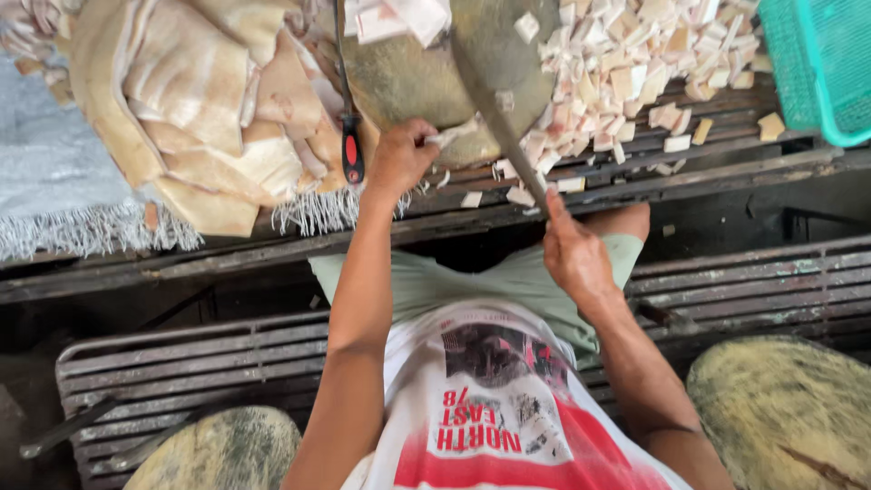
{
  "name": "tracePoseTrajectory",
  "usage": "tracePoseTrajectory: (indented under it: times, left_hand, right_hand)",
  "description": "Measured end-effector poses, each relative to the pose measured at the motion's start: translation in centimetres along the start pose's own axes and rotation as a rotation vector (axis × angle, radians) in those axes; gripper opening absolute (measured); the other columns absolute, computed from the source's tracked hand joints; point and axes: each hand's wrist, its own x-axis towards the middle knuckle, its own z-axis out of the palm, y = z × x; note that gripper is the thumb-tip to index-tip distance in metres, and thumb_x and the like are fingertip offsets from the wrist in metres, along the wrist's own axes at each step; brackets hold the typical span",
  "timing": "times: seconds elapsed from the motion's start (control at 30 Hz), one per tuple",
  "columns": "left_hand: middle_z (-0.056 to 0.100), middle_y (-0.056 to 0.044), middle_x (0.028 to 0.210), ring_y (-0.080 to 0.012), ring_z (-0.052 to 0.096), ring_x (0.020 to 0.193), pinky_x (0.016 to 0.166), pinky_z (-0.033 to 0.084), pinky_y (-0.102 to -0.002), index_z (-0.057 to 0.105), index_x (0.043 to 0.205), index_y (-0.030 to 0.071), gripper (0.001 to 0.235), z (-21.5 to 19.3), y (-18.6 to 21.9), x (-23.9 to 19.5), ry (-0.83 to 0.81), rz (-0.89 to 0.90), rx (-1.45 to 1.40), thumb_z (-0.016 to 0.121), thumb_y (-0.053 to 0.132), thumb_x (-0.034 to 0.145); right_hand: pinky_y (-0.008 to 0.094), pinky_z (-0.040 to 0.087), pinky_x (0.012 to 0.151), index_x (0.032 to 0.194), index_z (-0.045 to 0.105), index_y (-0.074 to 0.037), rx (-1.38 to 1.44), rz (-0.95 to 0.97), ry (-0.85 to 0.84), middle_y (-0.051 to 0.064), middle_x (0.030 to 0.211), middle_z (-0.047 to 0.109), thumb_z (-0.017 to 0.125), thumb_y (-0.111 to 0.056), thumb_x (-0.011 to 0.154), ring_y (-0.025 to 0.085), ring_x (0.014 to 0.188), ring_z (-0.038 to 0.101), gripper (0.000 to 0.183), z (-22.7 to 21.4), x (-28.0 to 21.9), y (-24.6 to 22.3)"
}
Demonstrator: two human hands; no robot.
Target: The person uses a large knife to cut sheets of animal hide into small squares on a circular wooden block. The person handles the large sheets by hand, positions them on the block, and strikes them with the knife, placing the finished small pieces into a pile.
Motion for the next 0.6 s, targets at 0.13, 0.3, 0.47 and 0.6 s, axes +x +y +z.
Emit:
tracePoseTrajectory:
  times: [0.13, 0.3, 0.47, 0.6]
  left_hand:
    - [0.074, -0.014, 0.085, -0.0253, 0.072, 0.076, 0.071, 0.055, -0.036, 0.072, 0.1, 0.004, 0.02, 0.0, 0.4, 0.1, -0.016, -0.138, -0.05, 0.075, 0.016, 0.084]
    - [0.075, -0.014, 0.089, -0.0251, 0.074, 0.08, 0.073, 0.056, -0.036, 0.072, 0.101, 0.004, 0.019, -0.1, 0.0, -0.2, 0.001, -0.069, -0.049, 0.074, 0.013, 0.084]
    - [0.075, -0.016, 0.089, -0.0284, 0.073, 0.083, 0.075, 0.056, -0.038, 0.072, 0.097, 0.004, 0.017, 0.6, -0.7, -0.2, 0.05, 0.043, -0.007, 0.076, 0.013, 0.084]
    - [0.073, -0.017, 0.085, -0.028, 0.074, 0.08, 0.072, 0.057, -0.038, 0.062, 0.105, 0.001, 0.033, 0.6, 0.5, -0.5, 0.025, -0.117, -0.084, 0.08, 0.015, 0.081]
  right_hand:
    - [0.049, 0.06, 0.073, 0.158, 0.043, -0.011, 0.154, -0.14, 0.247, 0.028, 0.106, 0.07, 0.059, -0.004, 0.105, 0.045, 0.087, 0.072, 0.056, -2.1, -1.1, -0.7]
    - [0.048, 0.058, 0.064, 0.155, 0.043, -0.011, 0.147, -0.277, 0.394, 0.033, 0.105, 0.071, 0.064, -0.002, 0.103, 0.045, 0.076, 0.072, 0.056, -0.2, -0.8, -2.1]
    - [0.056, 0.054, 0.064, 0.154, 0.047, -0.012, -0.033, -0.048, -0.072, 0.029, 0.089, 0.071, 0.065, -0.002, 0.09, 0.05, 0.071, 0.067, 0.067, 0.7, 0.2, -2.0]
    - [0.052, 0.056, 0.069, 0.158, 0.043, -0.01, 0.101, -0.11, 0.139, 0.03, 0.1, 0.069, 0.061, -0.001, 0.098, 0.049, 0.084, 0.067, 0.064, -2.0, -1.0, -1.8]
